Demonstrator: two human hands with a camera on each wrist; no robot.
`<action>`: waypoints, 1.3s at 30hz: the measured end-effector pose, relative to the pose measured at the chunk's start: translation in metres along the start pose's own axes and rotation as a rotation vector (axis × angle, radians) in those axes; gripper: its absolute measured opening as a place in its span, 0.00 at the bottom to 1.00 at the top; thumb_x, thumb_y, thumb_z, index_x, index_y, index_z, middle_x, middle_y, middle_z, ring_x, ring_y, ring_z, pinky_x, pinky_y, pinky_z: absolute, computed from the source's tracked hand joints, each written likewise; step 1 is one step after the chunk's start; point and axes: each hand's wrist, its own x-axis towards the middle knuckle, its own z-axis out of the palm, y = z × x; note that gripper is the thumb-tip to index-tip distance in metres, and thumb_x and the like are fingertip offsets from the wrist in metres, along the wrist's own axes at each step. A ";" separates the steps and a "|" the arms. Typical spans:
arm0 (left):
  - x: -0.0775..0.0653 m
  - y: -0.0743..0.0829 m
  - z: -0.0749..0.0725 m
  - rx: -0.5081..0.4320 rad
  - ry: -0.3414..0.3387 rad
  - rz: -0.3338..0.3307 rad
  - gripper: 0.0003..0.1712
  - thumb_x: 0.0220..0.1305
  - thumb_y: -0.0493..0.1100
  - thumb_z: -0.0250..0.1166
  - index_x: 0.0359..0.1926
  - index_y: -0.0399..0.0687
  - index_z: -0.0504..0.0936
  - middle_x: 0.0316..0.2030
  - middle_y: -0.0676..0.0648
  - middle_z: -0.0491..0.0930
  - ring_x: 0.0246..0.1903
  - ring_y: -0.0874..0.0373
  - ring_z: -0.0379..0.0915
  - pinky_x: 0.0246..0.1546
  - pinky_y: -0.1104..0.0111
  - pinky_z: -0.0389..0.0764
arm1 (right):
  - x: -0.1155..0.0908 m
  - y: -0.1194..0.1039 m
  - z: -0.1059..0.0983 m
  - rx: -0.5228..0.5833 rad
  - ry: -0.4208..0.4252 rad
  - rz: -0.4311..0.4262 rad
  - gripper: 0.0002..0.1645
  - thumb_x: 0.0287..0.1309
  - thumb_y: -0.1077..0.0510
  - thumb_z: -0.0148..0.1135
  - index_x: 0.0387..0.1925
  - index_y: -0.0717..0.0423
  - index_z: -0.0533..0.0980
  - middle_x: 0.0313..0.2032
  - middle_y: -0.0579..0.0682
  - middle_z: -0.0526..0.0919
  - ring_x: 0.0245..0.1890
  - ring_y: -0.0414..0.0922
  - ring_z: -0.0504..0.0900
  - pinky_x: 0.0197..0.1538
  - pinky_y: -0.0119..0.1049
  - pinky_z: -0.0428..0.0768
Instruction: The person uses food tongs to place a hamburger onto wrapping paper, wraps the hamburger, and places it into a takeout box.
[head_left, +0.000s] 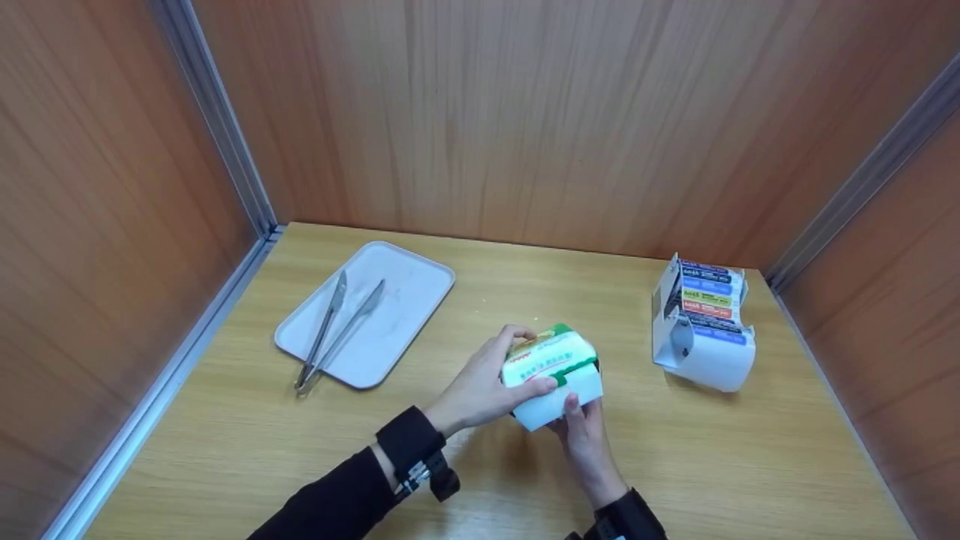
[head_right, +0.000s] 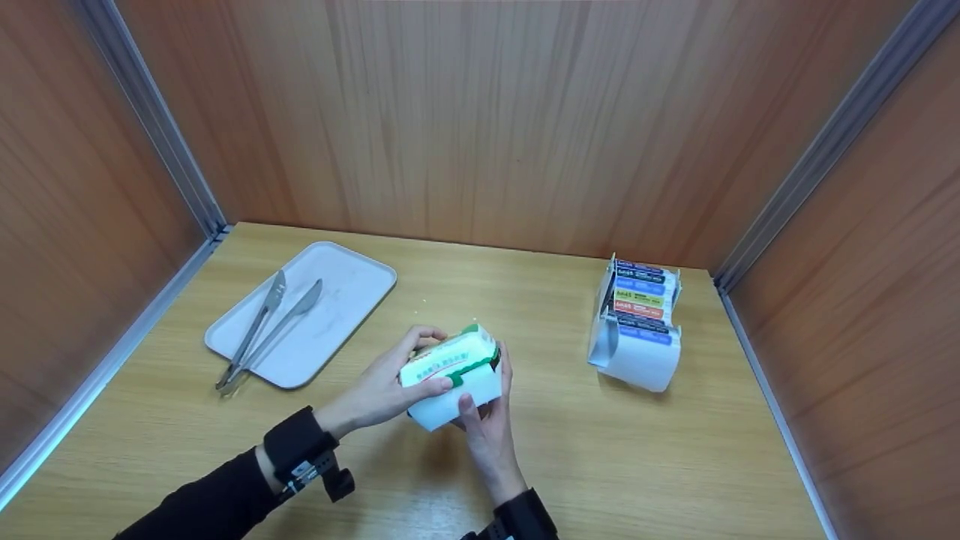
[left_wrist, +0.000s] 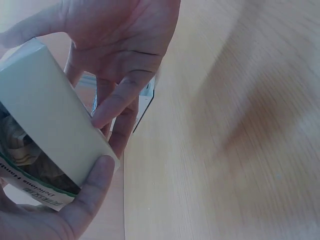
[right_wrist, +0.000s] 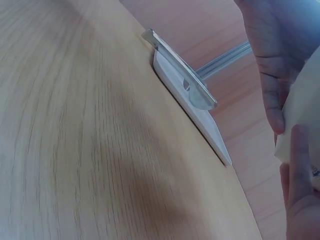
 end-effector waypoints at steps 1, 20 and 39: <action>0.000 0.000 -0.001 -0.011 0.005 0.005 0.44 0.63 0.71 0.72 0.73 0.63 0.67 0.62 0.46 0.76 0.54 0.53 0.75 0.48 0.61 0.80 | 0.000 0.000 -0.001 0.002 -0.017 -0.005 0.50 0.80 0.35 0.53 0.85 0.42 0.38 0.77 0.60 0.60 0.68 0.49 0.77 0.64 0.38 0.84; 0.001 0.001 -0.004 -0.098 0.022 0.038 0.41 0.66 0.65 0.72 0.73 0.59 0.69 0.64 0.45 0.76 0.55 0.52 0.75 0.48 0.62 0.82 | 0.003 0.000 0.001 -0.032 -0.038 -0.083 0.66 0.68 0.64 0.69 0.86 0.37 0.33 0.84 0.59 0.52 0.77 0.65 0.67 0.67 0.37 0.82; -0.007 -0.009 0.006 -0.039 0.068 0.242 0.48 0.60 0.68 0.75 0.77 0.73 0.65 0.78 0.53 0.63 0.72 0.51 0.67 0.67 0.45 0.75 | 0.001 -0.001 0.010 0.111 0.033 -0.097 0.53 0.72 0.59 0.68 0.81 0.35 0.43 0.75 0.59 0.61 0.71 0.53 0.74 0.67 0.45 0.84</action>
